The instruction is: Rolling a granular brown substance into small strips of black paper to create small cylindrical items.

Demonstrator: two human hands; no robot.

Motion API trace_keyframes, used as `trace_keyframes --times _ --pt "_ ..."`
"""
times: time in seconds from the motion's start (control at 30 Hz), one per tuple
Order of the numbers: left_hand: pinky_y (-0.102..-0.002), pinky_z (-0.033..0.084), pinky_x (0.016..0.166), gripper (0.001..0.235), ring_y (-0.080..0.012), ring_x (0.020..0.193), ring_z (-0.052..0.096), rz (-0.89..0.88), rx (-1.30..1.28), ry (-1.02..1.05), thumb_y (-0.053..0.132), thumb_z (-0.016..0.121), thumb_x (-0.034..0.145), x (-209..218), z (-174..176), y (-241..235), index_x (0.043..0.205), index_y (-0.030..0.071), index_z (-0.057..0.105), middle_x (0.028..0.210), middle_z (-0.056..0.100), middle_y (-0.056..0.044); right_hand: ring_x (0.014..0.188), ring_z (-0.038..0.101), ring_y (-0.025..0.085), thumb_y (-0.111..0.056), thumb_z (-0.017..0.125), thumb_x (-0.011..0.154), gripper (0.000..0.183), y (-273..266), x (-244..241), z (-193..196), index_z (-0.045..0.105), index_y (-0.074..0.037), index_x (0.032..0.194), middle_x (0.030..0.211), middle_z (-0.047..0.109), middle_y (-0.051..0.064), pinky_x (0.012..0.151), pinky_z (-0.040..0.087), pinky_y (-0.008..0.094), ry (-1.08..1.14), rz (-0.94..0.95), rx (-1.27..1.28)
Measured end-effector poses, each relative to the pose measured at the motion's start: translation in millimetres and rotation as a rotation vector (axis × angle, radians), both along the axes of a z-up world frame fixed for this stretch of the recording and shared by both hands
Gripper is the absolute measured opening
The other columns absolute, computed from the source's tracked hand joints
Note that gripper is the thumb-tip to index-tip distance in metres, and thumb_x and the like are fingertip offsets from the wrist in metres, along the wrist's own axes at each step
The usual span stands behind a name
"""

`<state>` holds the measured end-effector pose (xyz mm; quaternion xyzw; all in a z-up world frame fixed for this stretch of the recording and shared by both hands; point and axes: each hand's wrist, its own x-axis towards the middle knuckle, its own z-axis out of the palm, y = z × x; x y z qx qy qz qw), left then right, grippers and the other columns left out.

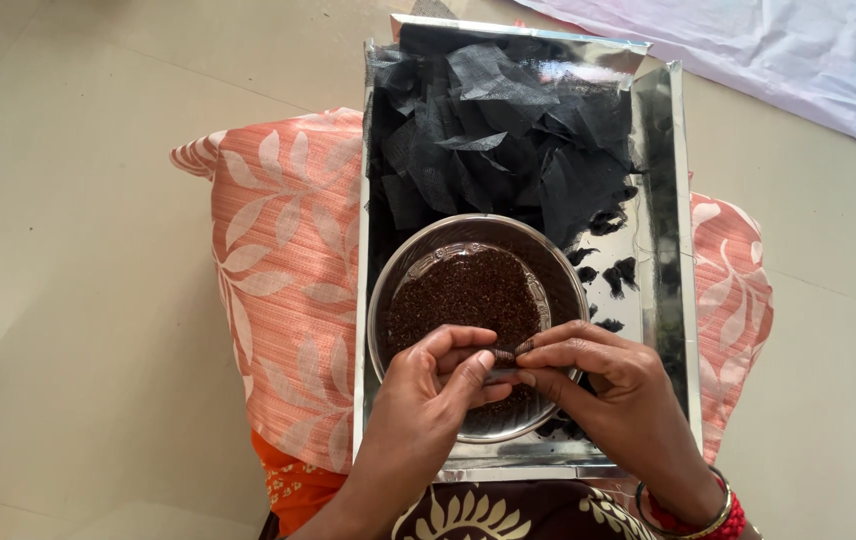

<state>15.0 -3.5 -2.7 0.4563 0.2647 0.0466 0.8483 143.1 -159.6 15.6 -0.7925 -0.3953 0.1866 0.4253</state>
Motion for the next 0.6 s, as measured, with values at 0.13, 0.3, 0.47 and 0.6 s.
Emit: trace_keyframes --times 0.13,0.3,0.47,0.6 --pt "-0.027 0.066 0.087 0.031 -0.0154 0.095 0.078 0.015 0.007 -0.033 0.016 0.062 0.098 -4 -1 -1 0.119 -0.006 0.067 0.103 0.076 -0.013 0.068 0.065 0.009 -0.002 0.081 0.078 0.015 -1 -3 2 0.083 -0.002 0.094 0.097 0.079 0.005 0.055 0.051 0.023 0.119 -0.164 -0.112" --pt "-0.025 0.064 0.083 0.035 -0.012 0.092 0.076 0.04 0.108 -0.034 0.01 0.076 0.086 -7 -8 -6 0.12 0.001 0.07 0.103 0.077 -0.012 0.074 0.067 0.004 -0.001 0.081 0.08 0.013 -4 -3 -2 0.081 -0.001 0.093 0.097 0.077 0.004 0.058 0.052 0.018 0.118 -0.121 0.01" --pt "-0.027 0.065 0.08 0.021 -0.0135 0.083 0.075 0.114 0.043 -0.085 0.007 0.074 0.091 -6 -24 -12 0.109 -0.004 0.075 0.096 0.078 -0.016 0.068 0.062 0.005 -0.001 0.082 0.081 0.012 -9 -2 -7 0.082 -0.002 0.094 0.098 0.079 0.004 0.054 0.047 0.019 0.098 -0.115 -0.002" --pt "-0.023 0.065 0.072 0.012 -0.01 0.078 0.076 0.102 0.269 -0.002 0.005 0.072 0.09 -6 -7 -14 0.1 0.0 0.076 0.097 0.075 -0.006 0.075 0.071 0.008 -0.001 0.081 0.079 0.012 0 -3 2 0.078 -0.002 0.091 0.095 0.078 0.005 0.059 0.055 0.021 0.054 -0.051 0.035"
